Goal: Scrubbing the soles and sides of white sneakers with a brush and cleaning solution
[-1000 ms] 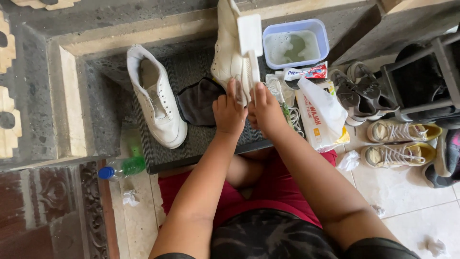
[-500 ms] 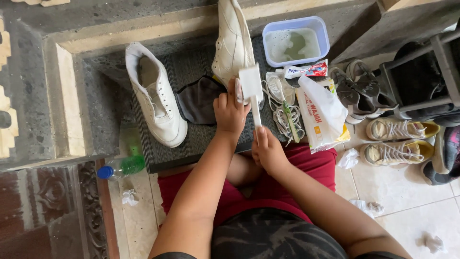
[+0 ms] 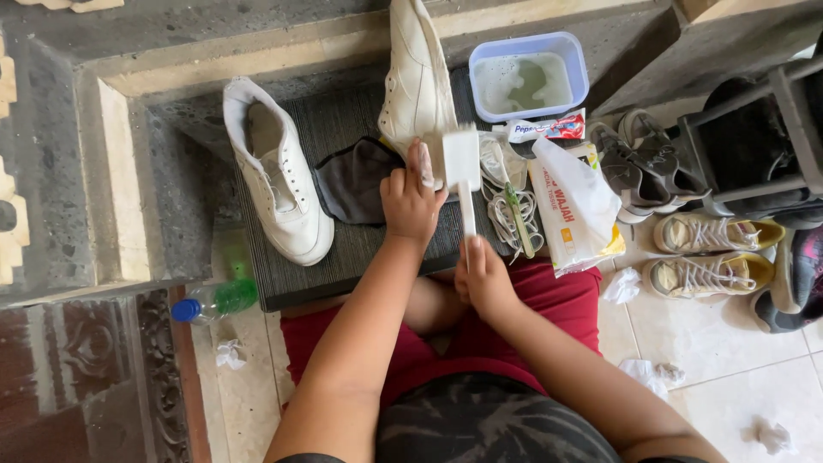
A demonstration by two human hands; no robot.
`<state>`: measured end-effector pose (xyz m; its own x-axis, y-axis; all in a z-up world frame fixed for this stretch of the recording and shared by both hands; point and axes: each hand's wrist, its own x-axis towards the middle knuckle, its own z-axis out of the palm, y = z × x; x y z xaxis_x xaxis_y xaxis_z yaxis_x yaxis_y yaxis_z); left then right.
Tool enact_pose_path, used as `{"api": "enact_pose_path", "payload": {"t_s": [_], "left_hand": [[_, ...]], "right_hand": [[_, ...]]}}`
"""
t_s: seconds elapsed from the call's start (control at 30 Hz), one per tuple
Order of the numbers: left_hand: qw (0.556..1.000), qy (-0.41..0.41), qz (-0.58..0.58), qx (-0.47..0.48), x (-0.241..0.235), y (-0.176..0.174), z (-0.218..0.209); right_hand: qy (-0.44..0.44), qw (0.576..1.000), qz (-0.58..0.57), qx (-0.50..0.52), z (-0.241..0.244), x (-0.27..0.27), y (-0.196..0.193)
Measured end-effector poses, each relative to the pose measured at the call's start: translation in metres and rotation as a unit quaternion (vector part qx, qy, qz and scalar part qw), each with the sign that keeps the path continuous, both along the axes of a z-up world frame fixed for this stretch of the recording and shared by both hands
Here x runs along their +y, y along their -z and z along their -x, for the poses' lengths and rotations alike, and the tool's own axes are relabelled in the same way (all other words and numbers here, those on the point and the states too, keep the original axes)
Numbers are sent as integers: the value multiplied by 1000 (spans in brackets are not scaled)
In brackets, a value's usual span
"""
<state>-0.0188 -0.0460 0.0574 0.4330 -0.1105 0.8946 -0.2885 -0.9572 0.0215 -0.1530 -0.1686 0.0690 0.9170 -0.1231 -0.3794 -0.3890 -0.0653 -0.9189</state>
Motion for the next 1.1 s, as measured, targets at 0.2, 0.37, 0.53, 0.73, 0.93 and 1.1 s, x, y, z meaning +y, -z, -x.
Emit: {"api": "enact_pose_path", "payload": {"t_s": [0.2,0.37,0.53,0.73,0.93,1.1], "left_hand": [[1000,10,2,1,0,6,-2],[1000,17,1,5,0,-2,1],[1000,18,2,10,0,-6,1],[1000,19,3,-4,2,-16,4],[999,23,15,-27,1,-15,1],[1000,25,-1,-15,1,-1,-3]], "right_hand": [[-53,995,74,-31,-14,3,11],[-32,995,-53,-79,-89,20,-72],[-48,995,-22,-80,-66,14,-48],[-7,999,31,7,13,8,6],[-8,1000,-3,-30,-42,31,-26],[-23,991,-75,-104,-108,30,-77]]}}
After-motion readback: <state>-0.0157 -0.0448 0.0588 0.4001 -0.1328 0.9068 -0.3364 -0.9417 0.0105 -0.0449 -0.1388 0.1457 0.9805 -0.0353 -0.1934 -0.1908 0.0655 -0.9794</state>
